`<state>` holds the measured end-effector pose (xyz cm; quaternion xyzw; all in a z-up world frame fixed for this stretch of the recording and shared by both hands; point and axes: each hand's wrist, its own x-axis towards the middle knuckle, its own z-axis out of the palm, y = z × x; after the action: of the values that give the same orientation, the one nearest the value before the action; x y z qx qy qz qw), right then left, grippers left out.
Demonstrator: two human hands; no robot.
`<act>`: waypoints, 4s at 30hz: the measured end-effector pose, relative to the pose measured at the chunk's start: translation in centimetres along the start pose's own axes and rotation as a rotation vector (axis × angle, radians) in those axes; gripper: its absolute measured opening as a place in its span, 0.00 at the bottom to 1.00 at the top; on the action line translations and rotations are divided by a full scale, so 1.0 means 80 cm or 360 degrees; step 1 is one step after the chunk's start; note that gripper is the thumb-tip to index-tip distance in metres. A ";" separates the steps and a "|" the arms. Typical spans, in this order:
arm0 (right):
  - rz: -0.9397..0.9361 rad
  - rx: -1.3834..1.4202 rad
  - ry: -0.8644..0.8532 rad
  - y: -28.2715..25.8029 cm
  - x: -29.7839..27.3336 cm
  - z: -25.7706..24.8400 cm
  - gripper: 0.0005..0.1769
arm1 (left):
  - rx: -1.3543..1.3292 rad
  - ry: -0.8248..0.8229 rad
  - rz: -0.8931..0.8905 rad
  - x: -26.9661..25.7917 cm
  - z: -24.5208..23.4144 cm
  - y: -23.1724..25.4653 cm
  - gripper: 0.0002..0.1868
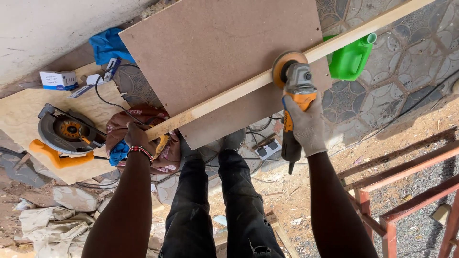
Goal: Sanding a long wooden strip using an angle grinder with a sanding disc attachment in an outdoor workshop.
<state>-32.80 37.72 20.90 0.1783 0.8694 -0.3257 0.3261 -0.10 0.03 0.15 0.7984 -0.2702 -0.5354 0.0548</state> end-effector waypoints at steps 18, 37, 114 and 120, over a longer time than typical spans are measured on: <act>-0.0040 -0.0131 -0.0361 -0.027 -0.114 0.115 0.37 | -0.0137 -0.0114 -0.0116 -0.004 0.006 0.000 0.24; 0.0197 -0.0269 -0.0260 -0.107 -0.104 0.068 0.38 | 0.0231 -0.0018 0.0117 -0.064 0.013 0.017 0.31; -0.0356 0.0363 -0.0045 0.086 -0.035 -0.052 0.26 | 0.1775 -0.0076 0.0808 -0.016 -0.007 0.106 0.76; -0.0490 0.0590 -0.0039 0.054 -0.034 -0.078 0.17 | 0.1090 0.0241 0.0760 0.001 0.035 0.142 0.58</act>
<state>-31.36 44.85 24.38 0.0964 0.8076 -0.5278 0.2449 -6.81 -9.09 3.22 0.7226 -0.6049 -0.3269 -0.0715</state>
